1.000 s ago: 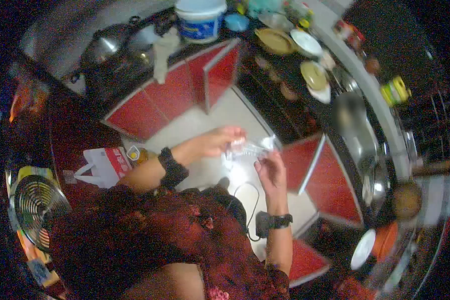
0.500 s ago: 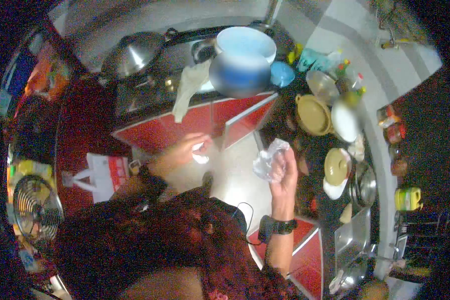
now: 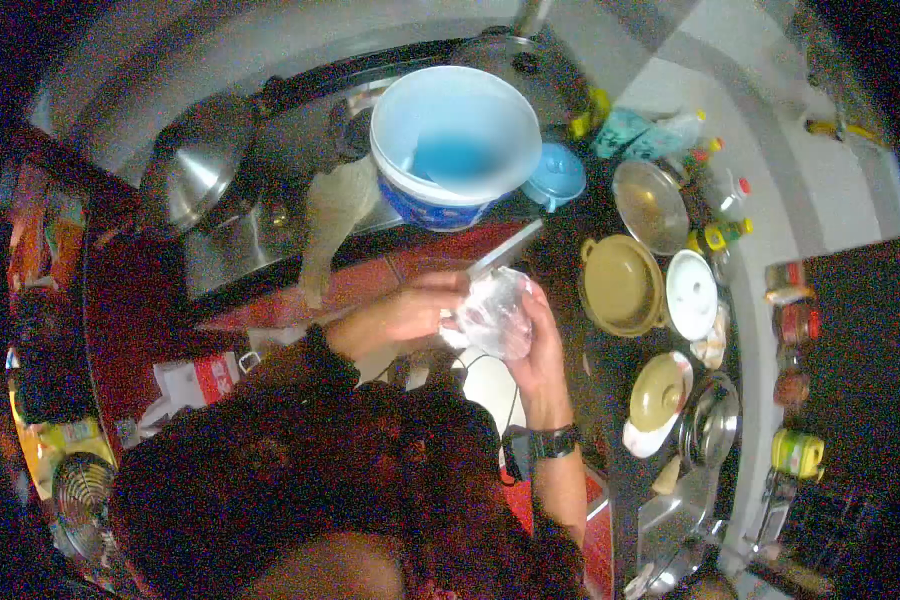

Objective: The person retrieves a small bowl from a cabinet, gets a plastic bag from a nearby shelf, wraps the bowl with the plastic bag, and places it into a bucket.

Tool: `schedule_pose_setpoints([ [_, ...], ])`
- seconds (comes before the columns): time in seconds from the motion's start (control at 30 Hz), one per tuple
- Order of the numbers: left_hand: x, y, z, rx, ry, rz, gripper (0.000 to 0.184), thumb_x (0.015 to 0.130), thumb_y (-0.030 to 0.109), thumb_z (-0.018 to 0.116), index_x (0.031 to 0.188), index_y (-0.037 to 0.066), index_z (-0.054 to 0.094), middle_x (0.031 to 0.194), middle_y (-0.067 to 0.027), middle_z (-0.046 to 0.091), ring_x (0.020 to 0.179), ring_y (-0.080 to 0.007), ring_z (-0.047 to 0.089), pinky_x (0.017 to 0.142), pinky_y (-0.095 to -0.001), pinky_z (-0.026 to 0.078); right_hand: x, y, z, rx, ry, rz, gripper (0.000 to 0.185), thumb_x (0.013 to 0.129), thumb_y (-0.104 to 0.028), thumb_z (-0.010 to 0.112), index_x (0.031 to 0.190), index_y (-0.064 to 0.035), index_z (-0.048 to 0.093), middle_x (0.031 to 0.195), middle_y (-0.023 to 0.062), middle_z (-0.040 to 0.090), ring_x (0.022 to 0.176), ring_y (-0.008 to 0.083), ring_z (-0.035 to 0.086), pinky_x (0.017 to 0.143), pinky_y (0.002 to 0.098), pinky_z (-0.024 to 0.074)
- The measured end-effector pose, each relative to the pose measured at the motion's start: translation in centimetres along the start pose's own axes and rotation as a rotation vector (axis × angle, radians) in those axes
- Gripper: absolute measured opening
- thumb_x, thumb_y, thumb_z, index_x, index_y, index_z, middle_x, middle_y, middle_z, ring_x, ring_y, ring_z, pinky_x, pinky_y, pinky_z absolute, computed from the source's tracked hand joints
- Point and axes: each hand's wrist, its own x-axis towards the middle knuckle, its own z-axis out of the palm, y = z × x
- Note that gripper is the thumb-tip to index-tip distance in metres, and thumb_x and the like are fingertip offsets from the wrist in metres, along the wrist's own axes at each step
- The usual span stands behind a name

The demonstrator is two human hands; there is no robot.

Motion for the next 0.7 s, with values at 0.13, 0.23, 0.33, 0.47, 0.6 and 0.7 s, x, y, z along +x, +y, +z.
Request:
schedule_pose_setpoints([
  [0.13,1.3,2.4,0.5,0.011,0.01,-0.08,0.027,0.082,0.013,0.055,0.106,0.004,0.052,0.1,-0.0035,0.055,0.091,-0.0128,0.052,0.077,-0.0269,0.04,5.3,-1.8,-1.9,0.013,-0.071,0.075,0.029,0.08,-0.015,0.053,0.108,-0.0057,0.049,0.098,0.0069,0.057,0.085,0.0156,0.055,0.072,0.027,0.0472],
  [0.23,1.5,3.5,1.3,0.256,-0.016,0.043,0.028,0.082,0.015,0.055,0.107,0.003,0.052,0.104,-0.0039,0.053,0.092,-0.0135,0.051,0.079,-0.0269,0.039,7.8,-3.4,0.9,0.0,-0.041,0.102,0.028,0.08,-0.014,0.053,0.107,-0.0066,0.05,0.095,0.0055,0.057,0.081,0.0141,0.056,0.07,0.025,0.0471],
  [0.33,0.5,5.4,-0.8,0.828,-0.053,0.159,0.026,0.082,0.017,0.054,0.104,0.004,0.054,0.104,-0.0044,0.053,0.092,-0.0129,0.051,0.079,-0.0267,0.039,10.4,-5.4,2.0,0.037,-0.162,0.125,0.024,0.081,-0.013,0.052,0.104,-0.0071,0.051,0.093,0.0036,0.057,0.078,0.0128,0.055,0.063,0.0235,0.0469],
  [0.47,1.1,10.2,0.7,0.879,0.224,-0.105,0.02,0.081,0.019,0.055,0.095,0.006,0.057,0.089,-0.0025,0.056,0.074,-0.0093,0.052,0.066,-0.0247,0.043,11.9,-8.2,3.8,0.003,-0.194,0.054,0.022,0.082,-0.015,0.052,0.102,-0.0075,0.052,0.088,0.0023,0.056,0.072,0.0103,0.054,0.055,0.0208,0.0448],
  [0.6,2.5,13.4,-2.7,1.115,0.358,0.01,0.015,0.081,0.019,0.056,0.089,0.006,0.057,0.076,0.001,0.055,0.061,-0.0058,0.049,0.053,-0.0208,0.04,13.8,-7.9,2.1,0.105,-0.335,0.171,0.021,0.083,-0.012,0.053,0.102,-0.0056,0.051,0.089,0.0046,0.056,0.076,0.0125,0.055,0.066,0.0267,0.0488],
  [0.7,2.8,17.3,-1.9,1.318,0.489,0.397,0.019,0.079,0.012,0.052,0.098,0.008,0.055,0.096,-0.0093,0.056,0.094,-0.0257,0.053,0.078,-0.0368,0.046,13.9,-7.3,5.6,-0.005,0.15,-0.07,0.021,0.083,-0.013,0.053,0.103,-0.0051,0.051,0.088,0.0043,0.056,0.071,0.0102,0.053,0.063,0.0241,0.0481],
])
